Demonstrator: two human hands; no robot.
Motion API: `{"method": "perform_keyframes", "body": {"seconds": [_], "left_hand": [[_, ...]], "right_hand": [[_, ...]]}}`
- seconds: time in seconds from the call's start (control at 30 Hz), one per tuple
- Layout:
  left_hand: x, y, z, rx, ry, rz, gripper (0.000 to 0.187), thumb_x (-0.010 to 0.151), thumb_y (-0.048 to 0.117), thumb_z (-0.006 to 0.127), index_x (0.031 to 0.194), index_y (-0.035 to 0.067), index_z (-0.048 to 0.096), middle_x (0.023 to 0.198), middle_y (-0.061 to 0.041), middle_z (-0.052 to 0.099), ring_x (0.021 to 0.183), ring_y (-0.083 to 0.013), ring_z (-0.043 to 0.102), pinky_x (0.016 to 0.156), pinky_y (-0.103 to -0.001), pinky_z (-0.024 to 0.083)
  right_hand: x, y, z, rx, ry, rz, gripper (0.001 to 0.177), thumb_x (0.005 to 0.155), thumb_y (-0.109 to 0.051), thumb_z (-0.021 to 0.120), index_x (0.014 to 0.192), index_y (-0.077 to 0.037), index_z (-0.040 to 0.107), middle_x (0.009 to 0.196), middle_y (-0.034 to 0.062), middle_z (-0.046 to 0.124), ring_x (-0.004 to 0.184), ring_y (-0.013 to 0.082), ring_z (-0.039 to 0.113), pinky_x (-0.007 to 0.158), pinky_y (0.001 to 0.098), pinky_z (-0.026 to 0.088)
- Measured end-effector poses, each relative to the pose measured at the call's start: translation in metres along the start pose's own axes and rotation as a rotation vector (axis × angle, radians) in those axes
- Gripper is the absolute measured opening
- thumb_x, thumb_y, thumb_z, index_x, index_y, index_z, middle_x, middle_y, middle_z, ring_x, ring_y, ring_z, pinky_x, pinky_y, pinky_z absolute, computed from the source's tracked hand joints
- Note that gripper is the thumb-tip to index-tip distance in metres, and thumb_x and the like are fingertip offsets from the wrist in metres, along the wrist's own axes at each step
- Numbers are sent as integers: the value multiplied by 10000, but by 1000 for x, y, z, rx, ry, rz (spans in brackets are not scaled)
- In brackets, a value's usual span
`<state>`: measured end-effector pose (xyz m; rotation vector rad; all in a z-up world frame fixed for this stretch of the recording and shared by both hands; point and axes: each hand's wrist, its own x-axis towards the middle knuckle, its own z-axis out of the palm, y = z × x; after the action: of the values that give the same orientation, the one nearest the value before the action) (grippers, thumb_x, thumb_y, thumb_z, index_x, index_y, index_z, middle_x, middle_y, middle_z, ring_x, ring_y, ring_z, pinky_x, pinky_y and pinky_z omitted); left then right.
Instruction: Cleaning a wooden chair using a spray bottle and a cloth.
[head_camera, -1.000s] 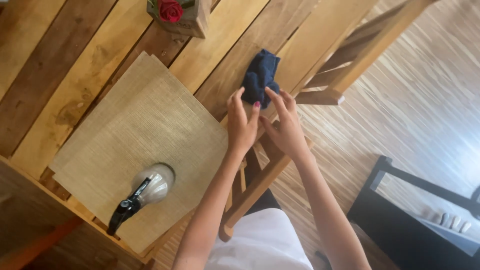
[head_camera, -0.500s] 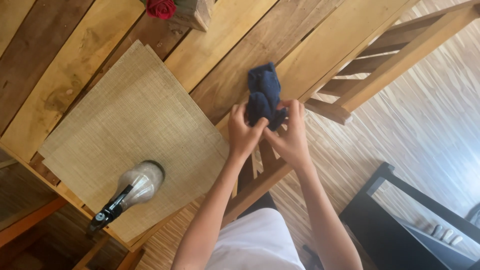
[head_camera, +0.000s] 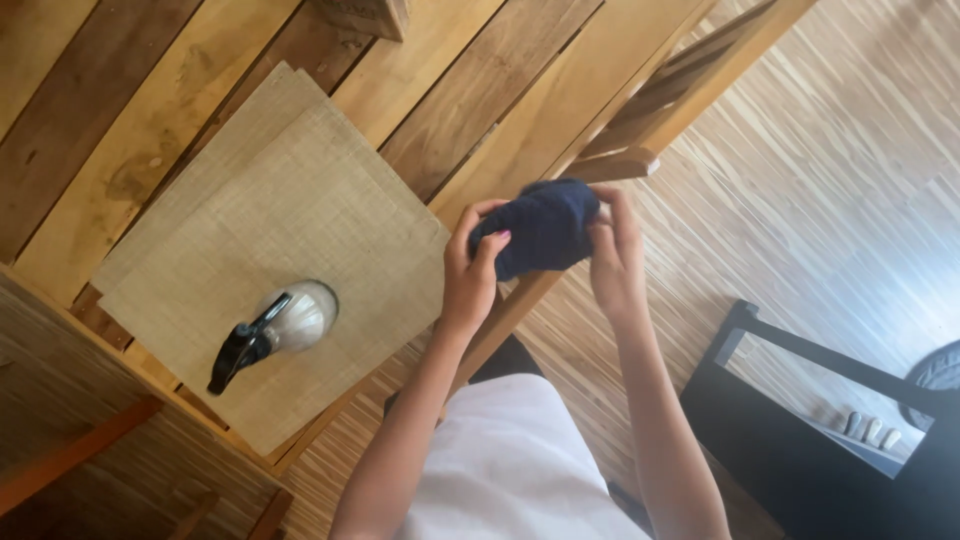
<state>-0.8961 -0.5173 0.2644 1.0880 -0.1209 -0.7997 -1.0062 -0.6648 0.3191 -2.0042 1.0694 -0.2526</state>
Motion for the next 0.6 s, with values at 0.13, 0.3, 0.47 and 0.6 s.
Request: {"method": "perform_keyframes", "body": {"seconds": [0.13,0.3,0.47,0.6], "left_hand": [[-31,47,-18,192,-113,34,339,925,76,599,1259,55,652,1052,-94,743,965,-156,691,886,-292,552],[-70,72,-47,266,-300,188,422,847,86,659,1256,80,552,1086,-105,725,989,-203,756,848,-317,590],[-123,70,-100,195,-377,159,406,896,136,680,1270,78,533,1048,-92,717,932,-174,742,818,-315,596],[-169,72,-161,160,-459,193,425,912,173,785,1262,62,570,1021,-98,724,959,-148,713,847,-312,595]], "right_hand": [[-40,-61,6,77,67,-98,391,1053,-159,543,1427,-57,493,1335,132,584,1233,238,599,999,392,507],[-101,-100,25,-218,-138,-497,372,1037,-239,594,1357,-52,633,1507,207,522,1438,433,468,1215,478,328],[-169,-87,77,-211,-60,-378,234,995,-237,630,1077,-19,616,1043,177,656,1046,348,616,944,418,461],[-232,-80,127,-204,147,-341,263,1046,-251,628,974,-2,582,763,164,581,706,259,580,704,370,488]]}}
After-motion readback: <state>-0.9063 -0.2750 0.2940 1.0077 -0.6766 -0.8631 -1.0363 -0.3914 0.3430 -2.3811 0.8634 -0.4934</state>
